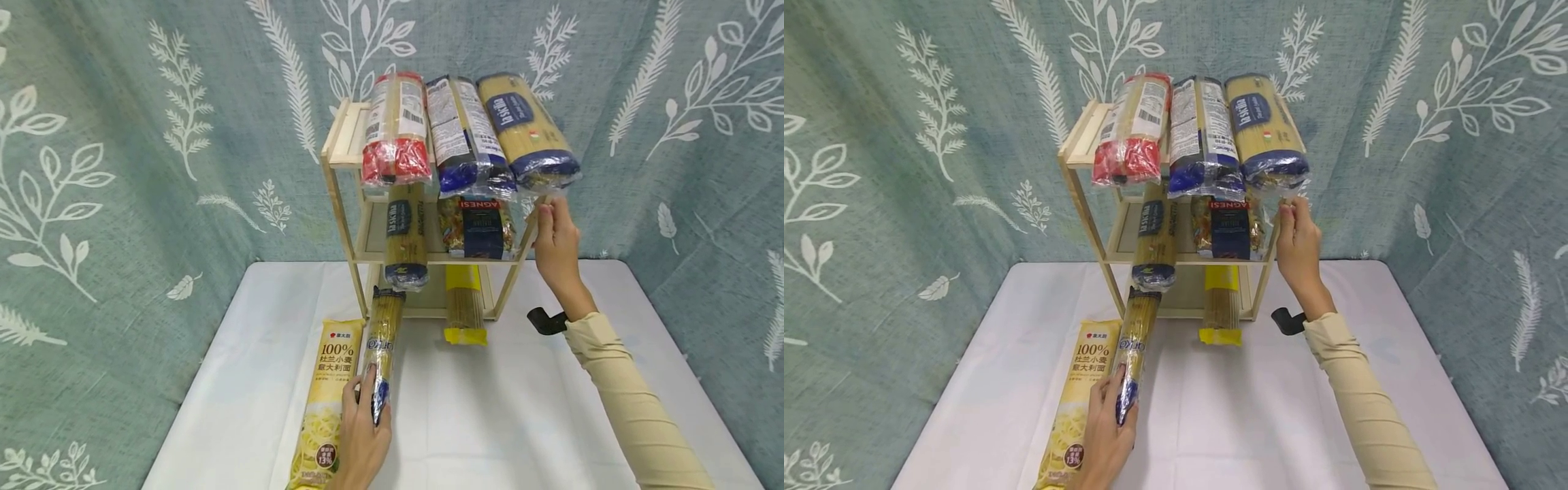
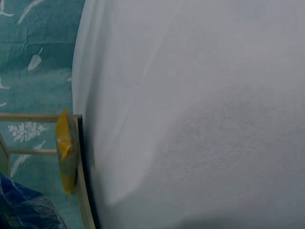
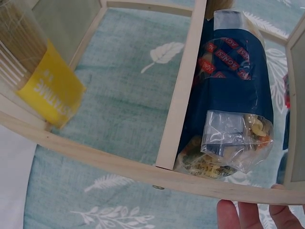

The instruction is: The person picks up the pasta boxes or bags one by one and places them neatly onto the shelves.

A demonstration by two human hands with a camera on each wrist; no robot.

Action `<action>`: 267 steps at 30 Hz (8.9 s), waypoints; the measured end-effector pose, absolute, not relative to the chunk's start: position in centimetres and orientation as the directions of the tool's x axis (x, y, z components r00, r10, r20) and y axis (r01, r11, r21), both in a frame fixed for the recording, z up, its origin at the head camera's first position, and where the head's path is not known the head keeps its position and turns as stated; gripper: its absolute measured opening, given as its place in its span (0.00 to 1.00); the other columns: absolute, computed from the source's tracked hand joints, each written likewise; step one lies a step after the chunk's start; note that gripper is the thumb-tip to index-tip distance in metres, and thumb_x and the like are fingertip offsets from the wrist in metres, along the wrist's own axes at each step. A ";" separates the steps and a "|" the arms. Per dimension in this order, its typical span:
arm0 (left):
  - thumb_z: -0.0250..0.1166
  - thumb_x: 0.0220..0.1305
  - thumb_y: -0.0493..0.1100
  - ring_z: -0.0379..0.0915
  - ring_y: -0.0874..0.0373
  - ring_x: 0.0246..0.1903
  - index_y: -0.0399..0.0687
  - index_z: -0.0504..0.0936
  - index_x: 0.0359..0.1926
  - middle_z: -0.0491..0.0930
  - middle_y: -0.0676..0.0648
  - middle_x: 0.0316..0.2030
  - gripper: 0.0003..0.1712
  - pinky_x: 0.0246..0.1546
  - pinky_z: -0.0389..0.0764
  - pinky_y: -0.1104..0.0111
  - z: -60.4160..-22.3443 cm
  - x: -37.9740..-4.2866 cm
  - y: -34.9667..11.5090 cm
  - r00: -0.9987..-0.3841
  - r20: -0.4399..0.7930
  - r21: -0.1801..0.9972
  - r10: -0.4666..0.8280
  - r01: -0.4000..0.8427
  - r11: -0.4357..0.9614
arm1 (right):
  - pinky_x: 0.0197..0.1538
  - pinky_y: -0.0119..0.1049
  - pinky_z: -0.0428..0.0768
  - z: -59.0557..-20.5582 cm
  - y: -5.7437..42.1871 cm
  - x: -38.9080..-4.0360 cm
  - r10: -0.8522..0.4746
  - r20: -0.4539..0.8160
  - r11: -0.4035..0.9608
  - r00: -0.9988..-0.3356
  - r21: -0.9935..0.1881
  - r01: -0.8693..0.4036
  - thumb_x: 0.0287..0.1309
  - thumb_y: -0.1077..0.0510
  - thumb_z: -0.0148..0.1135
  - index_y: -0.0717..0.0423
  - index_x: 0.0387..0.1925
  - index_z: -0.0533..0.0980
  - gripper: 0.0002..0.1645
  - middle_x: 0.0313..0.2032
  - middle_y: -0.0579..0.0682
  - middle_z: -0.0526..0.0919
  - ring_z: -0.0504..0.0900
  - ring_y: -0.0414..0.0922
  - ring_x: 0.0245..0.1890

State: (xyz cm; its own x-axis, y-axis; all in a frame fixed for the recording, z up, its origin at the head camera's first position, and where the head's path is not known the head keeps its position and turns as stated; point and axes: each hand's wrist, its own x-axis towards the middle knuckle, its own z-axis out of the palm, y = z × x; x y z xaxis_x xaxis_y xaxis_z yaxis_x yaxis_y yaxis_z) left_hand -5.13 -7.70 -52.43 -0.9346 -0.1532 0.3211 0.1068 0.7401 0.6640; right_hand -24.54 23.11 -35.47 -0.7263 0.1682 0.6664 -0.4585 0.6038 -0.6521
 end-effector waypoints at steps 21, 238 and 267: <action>0.68 0.51 0.32 0.71 0.44 0.44 0.42 0.68 0.66 0.64 0.32 0.55 0.39 0.35 0.79 0.57 -51.4 -8.7 -5.9 -0.898 0.428 0.672 -0.098 0.244 0.699 | 0.21 0.21 0.69 -35.3 23.0 -24.5 0.155 0.668 0.597 -0.728 -0.651 -0.470 0.74 0.55 0.38 0.68 0.40 0.66 0.17 0.28 0.60 0.73 0.66 0.32 0.16; 0.67 0.54 0.38 0.66 0.40 0.41 0.48 0.68 0.66 0.61 0.29 0.58 0.36 0.20 0.72 0.58 -56.5 -4.2 -16.3 -0.972 0.207 0.372 -0.113 -0.029 0.928 | 0.21 0.26 0.63 -36.4 22.6 -25.0 0.218 0.719 0.614 -0.660 -0.627 -0.480 0.73 0.59 0.41 0.67 0.36 0.65 0.13 0.22 0.54 0.68 0.62 0.30 0.15; 0.64 0.53 0.27 0.68 0.31 0.51 0.45 0.72 0.63 0.62 0.27 0.59 0.34 0.28 0.84 0.51 -52.8 -5.0 -13.2 -0.935 0.327 0.627 -0.137 0.106 0.772 | 0.21 0.24 0.63 -35.0 23.6 -25.2 0.248 0.718 0.607 -0.650 -0.638 -0.473 0.74 0.59 0.39 0.70 0.40 0.66 0.15 0.25 0.55 0.69 0.62 0.29 0.14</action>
State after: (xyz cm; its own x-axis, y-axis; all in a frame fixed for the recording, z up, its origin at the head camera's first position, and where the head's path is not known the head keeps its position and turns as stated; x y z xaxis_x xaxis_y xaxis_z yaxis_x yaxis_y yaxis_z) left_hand -4.98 -13.24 -52.76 -0.9349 -0.1375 0.3272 0.1059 0.7720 0.6267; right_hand -25.19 23.56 -35.03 -0.6498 0.2482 0.7185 -0.4734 0.6073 -0.6380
